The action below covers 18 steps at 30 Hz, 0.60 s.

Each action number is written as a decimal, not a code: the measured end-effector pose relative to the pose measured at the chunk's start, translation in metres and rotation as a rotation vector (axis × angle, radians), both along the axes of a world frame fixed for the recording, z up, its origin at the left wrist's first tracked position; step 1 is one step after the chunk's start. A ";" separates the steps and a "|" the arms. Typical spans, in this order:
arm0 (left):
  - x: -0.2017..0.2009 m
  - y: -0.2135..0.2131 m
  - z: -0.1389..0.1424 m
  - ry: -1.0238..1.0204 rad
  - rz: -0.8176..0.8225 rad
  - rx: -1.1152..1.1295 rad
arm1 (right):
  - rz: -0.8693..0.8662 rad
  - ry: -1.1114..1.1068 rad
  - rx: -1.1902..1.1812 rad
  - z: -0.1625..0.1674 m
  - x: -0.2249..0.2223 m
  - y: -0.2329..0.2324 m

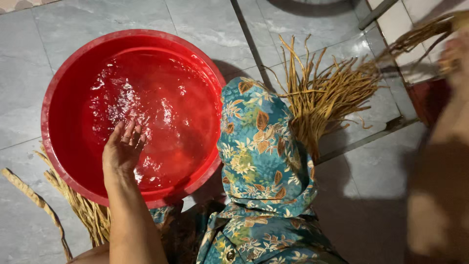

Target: The person sits on the floor and repeatedly submerges, agitates, and rinses bundles of dried plant fibers in a red basin of water. They handle the fibers by hand, separating strands and squeezing them to remove dirt, then place the wet fibers aside.

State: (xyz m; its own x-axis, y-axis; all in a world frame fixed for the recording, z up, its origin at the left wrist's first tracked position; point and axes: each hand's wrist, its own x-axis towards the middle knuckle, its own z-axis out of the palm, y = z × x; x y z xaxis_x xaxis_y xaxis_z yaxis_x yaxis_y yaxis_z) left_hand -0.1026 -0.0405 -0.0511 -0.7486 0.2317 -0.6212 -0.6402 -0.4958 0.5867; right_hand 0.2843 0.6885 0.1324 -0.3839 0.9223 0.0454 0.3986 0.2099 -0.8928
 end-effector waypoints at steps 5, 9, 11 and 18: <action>0.000 -0.015 -0.021 -0.001 0.026 -0.017 | 0.010 -0.398 -0.162 -0.141 0.014 -0.063; -0.018 -0.043 -0.035 -0.009 0.067 -0.005 | 0.239 -0.741 -0.320 -0.231 0.010 -0.162; -0.028 -0.063 -0.036 0.016 0.099 -0.033 | 0.330 -0.886 -0.313 -0.250 0.006 -0.189; -0.050 -0.149 0.006 0.177 0.211 -0.120 | 0.535 -1.453 -0.192 -0.205 -0.016 -0.155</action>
State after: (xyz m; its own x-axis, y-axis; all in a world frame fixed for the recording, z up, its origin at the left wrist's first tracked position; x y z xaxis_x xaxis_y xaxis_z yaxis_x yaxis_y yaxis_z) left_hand -0.1527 -0.1893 -0.0450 -0.8715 -0.0079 -0.4903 -0.4130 -0.5271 0.7427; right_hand 0.2685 0.5334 -0.0721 -0.2658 0.6173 -0.7405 0.8307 0.5364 0.1490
